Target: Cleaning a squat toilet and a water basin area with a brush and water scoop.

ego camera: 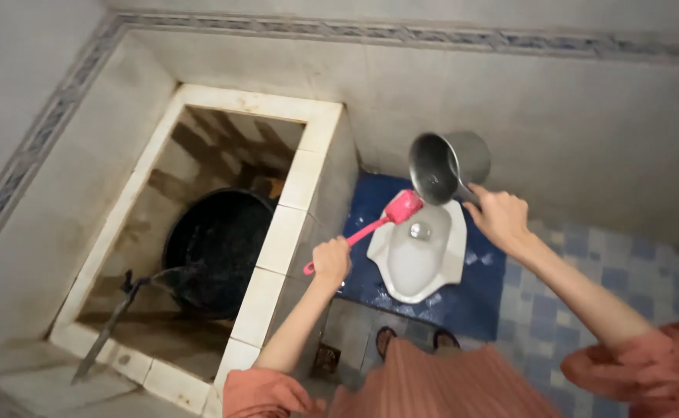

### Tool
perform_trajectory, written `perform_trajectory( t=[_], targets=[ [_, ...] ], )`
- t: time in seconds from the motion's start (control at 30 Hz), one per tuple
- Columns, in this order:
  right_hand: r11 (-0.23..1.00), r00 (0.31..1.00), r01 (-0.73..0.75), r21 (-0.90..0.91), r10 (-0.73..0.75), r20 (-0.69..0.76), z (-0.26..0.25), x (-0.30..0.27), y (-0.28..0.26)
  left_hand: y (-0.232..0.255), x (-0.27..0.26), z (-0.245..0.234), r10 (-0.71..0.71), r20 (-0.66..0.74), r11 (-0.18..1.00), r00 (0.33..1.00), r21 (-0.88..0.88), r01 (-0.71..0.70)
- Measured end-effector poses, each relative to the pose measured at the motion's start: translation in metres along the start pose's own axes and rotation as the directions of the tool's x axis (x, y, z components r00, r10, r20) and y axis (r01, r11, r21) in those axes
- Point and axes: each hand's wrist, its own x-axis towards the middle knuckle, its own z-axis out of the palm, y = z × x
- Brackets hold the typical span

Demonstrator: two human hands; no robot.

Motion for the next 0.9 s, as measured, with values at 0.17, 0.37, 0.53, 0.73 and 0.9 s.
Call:
perform_trajectory(
  t=[0.17,0.37,0.53,0.73,0.9],
  targets=[
    [0.998,0.997,-0.060,-0.017,0.059,-0.040,0.008,-0.002,-0.002,0.012,0.019,0.007,0.065,-0.013,0.997,0.998,-0.044,-0.065],
    [0.997,0.996,-0.063,-0.038,0.060,-0.064,0.019,-0.005,0.016,0.031,0.037,0.024,0.141,0.007,0.989,0.990,-0.048,-0.140],
    [0.996,0.994,-0.058,-0.062,0.052,-0.091,0.020,-0.004,0.038,0.038,0.051,0.006,0.121,0.140,0.981,0.983,-0.167,-0.097],
    [0.993,0.995,-0.075,-0.092,0.068,-0.072,0.014,-0.013,0.051,0.036,0.033,0.014,-0.038,0.407,0.940,0.913,-0.295,0.170],
    [0.995,0.997,-0.050,-0.085,0.044,-0.068,0.013,-0.015,0.053,0.034,0.025,0.016,-0.059,0.502,0.859,0.863,-0.415,0.300]
  ],
)
